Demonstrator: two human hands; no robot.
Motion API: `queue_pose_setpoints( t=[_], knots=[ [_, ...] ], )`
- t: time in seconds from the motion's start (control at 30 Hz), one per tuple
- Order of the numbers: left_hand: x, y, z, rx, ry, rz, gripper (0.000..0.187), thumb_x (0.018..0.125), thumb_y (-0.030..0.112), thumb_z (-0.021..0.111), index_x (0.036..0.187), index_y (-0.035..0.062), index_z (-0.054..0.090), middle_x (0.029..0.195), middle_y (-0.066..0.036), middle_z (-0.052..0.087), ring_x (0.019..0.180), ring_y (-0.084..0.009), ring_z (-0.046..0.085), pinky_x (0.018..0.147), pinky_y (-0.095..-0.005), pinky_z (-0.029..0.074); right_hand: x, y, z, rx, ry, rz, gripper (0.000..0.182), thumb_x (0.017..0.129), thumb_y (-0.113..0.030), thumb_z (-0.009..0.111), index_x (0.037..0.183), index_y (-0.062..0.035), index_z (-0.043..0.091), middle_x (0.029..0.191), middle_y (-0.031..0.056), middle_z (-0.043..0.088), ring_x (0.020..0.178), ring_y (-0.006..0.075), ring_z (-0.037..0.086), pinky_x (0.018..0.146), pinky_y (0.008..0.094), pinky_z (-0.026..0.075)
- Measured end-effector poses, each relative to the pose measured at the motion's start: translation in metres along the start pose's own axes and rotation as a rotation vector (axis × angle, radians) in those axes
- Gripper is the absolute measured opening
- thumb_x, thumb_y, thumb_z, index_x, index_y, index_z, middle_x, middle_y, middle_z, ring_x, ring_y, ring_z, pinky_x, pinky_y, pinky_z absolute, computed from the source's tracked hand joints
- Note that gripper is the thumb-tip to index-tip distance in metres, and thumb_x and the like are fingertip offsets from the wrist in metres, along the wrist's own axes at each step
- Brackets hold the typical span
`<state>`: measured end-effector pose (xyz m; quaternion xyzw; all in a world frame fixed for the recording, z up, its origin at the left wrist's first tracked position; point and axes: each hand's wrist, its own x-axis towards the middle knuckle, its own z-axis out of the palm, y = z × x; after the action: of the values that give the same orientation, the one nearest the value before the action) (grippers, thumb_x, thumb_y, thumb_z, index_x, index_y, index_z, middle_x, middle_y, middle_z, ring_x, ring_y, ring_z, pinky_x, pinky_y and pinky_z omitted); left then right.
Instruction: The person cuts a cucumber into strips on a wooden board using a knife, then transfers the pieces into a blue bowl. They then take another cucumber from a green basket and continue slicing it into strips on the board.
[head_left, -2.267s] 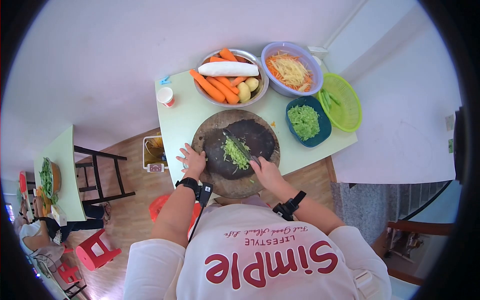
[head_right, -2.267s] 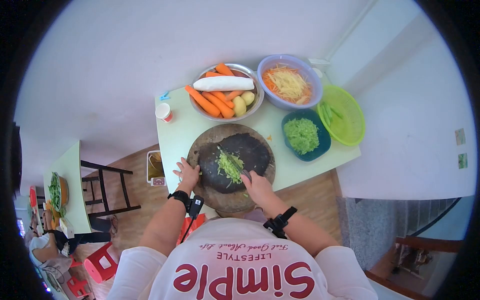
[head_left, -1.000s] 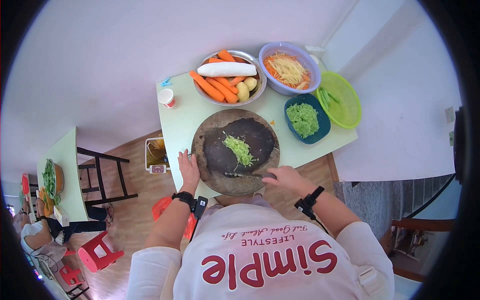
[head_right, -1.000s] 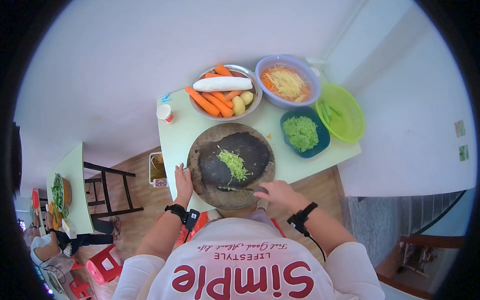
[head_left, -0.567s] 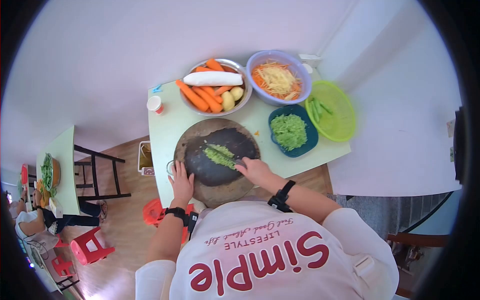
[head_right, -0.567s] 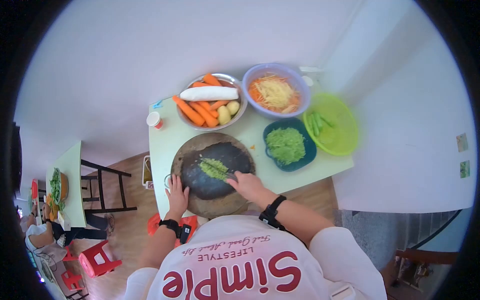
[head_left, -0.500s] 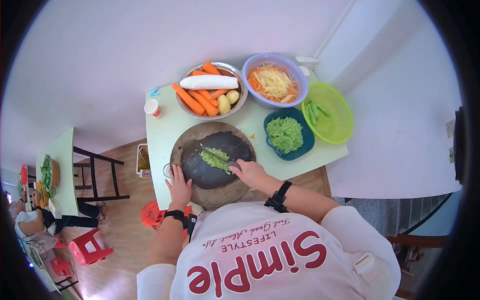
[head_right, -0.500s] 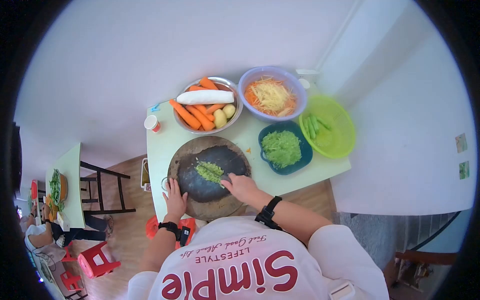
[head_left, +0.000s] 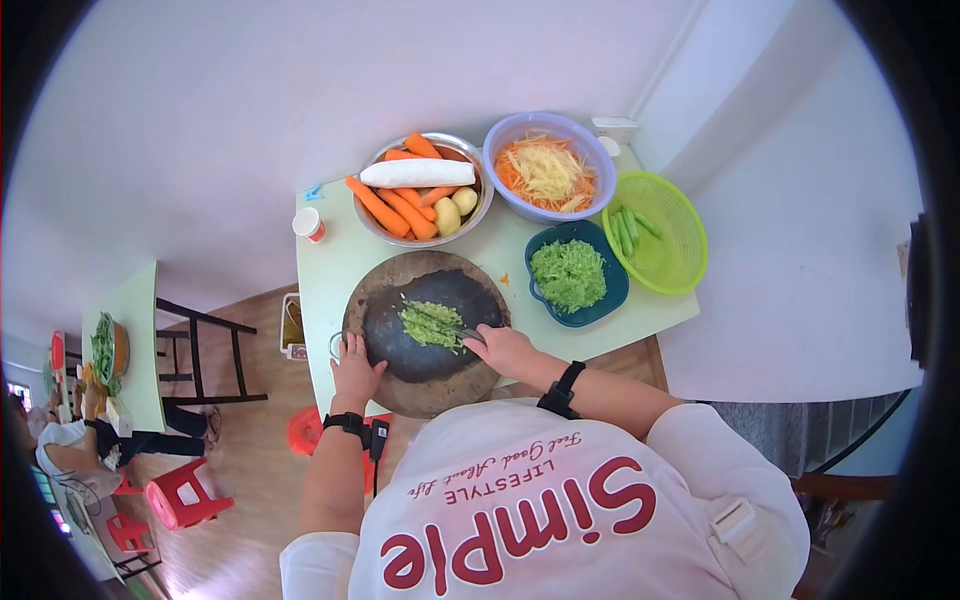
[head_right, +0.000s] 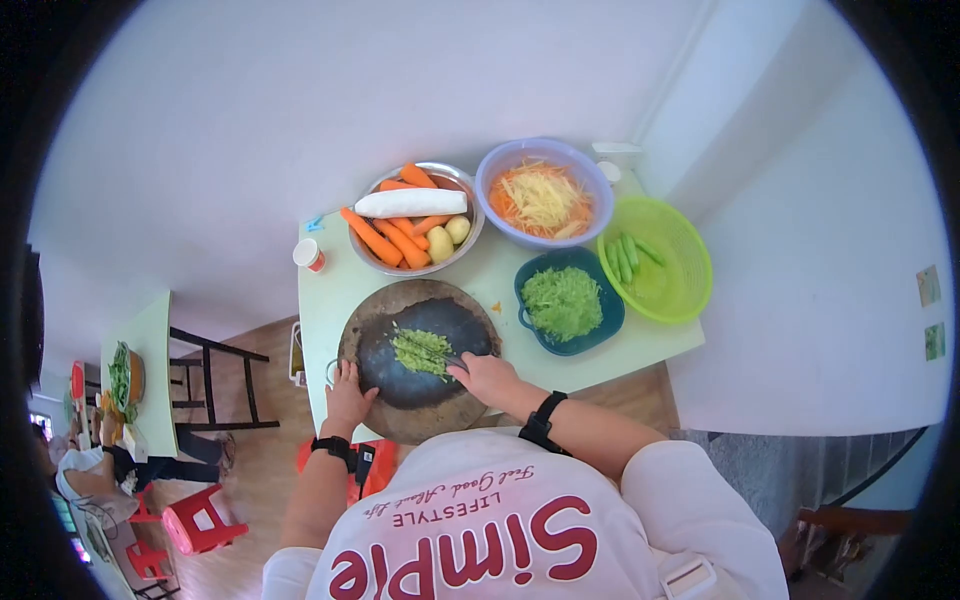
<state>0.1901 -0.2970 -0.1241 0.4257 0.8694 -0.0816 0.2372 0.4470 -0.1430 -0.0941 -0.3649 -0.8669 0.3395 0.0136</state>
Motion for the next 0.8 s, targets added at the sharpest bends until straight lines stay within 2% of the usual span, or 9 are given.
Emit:
queue_pose_setpoints(
  t=[0.2, 0.3, 0.43, 0.5, 0.53, 0.6, 0.63, 0.73, 0.8],
  knots=[
    [0.02, -0.007, -0.022, 0.073, -0.082, 0.082, 0.069, 0.089, 0.046, 0.062, 0.142, 0.0055, 0.046, 0.152, -0.014, 0.041, 0.135, -0.0296, 0.045, 0.109, -0.0522, 0.035, -0.008, -0.018, -0.001, 0.046, 0.04, 0.02, 0.043, 0.098, -0.047, 0.049, 0.098, -0.0057, 0.062, 0.08, 0.0209, 0.068, 0.078, 0.041, 0.066, 0.07, 0.0507, 0.051],
    [0.025, -0.009, -0.03, 0.145, -0.117, 0.156, 0.053, 0.089, 0.047, 0.061, 0.124, 0.0062, 0.062, 0.135, -0.015, 0.057, 0.115, -0.0271, 0.062, 0.101, -0.0518, 0.042, -0.005, -0.004, 0.017, 0.066, 0.004, 0.154, 0.042, 0.097, -0.045, 0.052, 0.101, -0.0041, 0.062, 0.085, 0.0231, 0.067, 0.085, 0.0432, 0.064, 0.075, 0.0506, 0.051],
    [0.019, 0.01, -0.053, 0.133, -0.212, 0.127, 0.047, 0.091, 0.041, 0.061, 0.122, 0.0055, 0.062, 0.131, -0.017, 0.059, 0.115, -0.0291, 0.061, 0.099, -0.0472, 0.044, -0.024, 0.007, 0.036, 0.265, 0.199, 0.112, 0.043, 0.099, -0.046, 0.051, 0.095, -0.0033, 0.061, 0.073, 0.0167, 0.065, 0.066, 0.0348, 0.064, 0.061, 0.0436, 0.051],
    [0.028, 0.02, -0.041, -0.219, 0.17, 0.313, 0.04, 0.095, 0.03, 0.058, 0.124, 0.0029, 0.059, 0.128, -0.021, 0.059, 0.117, -0.0349, 0.059, 0.101, -0.0447, 0.044, -0.034, 0.005, 0.033, 0.853, 0.071, 0.442, 0.046, 0.101, -0.048, 0.046, 0.09, -0.0047, 0.057, 0.061, 0.0072, 0.056, 0.049, 0.0202, 0.054, 0.045, 0.0329, 0.043],
    [0.036, 0.026, -0.031, -0.218, 0.168, 0.325, 0.04, 0.095, 0.03, 0.058, 0.124, 0.0029, 0.059, 0.128, -0.021, 0.059, 0.117, -0.0349, 0.059, 0.101, -0.0447, 0.044, -0.039, 0.008, 0.033, 0.854, 0.083, 0.448, 0.046, 0.101, -0.048, 0.046, 0.09, -0.0047, 0.057, 0.061, 0.0072, 0.056, 0.049, 0.0202, 0.054, 0.045, 0.0329, 0.043],
    [0.051, 0.038, 0.002, -0.62, 0.453, 0.537, 0.037, 0.098, 0.02, 0.054, 0.13, 0.0015, 0.055, 0.13, -0.024, 0.057, 0.122, -0.0402, 0.053, 0.104, -0.0445, 0.042, -0.054, 0.017, 0.036, 1.15, 0.102, 0.559, 0.046, 0.102, -0.05, 0.042, 0.09, -0.007, 0.053, 0.058, 0.0011, 0.046, 0.043, 0.01, 0.042, 0.039, 0.0253, 0.033],
    [0.057, 0.043, 0.012, -0.67, 0.416, 0.571, 0.043, 0.099, 0.017, 0.05, 0.139, 0.0009, 0.047, 0.138, -0.024, 0.05, 0.133, -0.041, 0.043, 0.11, -0.0463, 0.036, -0.059, 0.021, 0.039, 1.147, 0.108, 0.565, 0.046, 0.102, -0.05, 0.042, 0.09, -0.007, 0.053, 0.058, 0.0011, 0.046, 0.043, 0.01, 0.042, 0.039, 0.0253, 0.033],
    [0.063, 0.064, 0.029, -0.714, 0.526, 0.576, 0.045, 0.1, 0.015, 0.046, 0.142, -0.0004, 0.042, 0.144, -0.025, 0.044, 0.138, -0.0388, 0.037, 0.113, -0.0411, 0.033, -0.074, 0.026, 0.055, 1.33, 0.15, 0.669, 0.045, 0.103, -0.05, 0.041, 0.093, -0.0072, 0.052, 0.057, 0.0036, 0.047, 0.042, 0.0124, 0.042, 0.038, 0.0272, 0.035],
    [0.063, 0.071, 0.04, -0.749, 0.474, 0.559, 0.047, 0.101, 0.014, 0.044, 0.145, -0.0012, 0.037, 0.15, -0.024, 0.038, 0.142, -0.0392, 0.031, 0.116, -0.0431, 0.027, -0.076, 0.024, 0.069, 1.448, 0.168, 0.744, 0.046, 0.103, -0.05, 0.041, 0.092, -0.0068, 0.052, 0.057, 0.0042, 0.046, 0.041, 0.0131, 0.041, 0.038, 0.028, 0.034]
  ],
)
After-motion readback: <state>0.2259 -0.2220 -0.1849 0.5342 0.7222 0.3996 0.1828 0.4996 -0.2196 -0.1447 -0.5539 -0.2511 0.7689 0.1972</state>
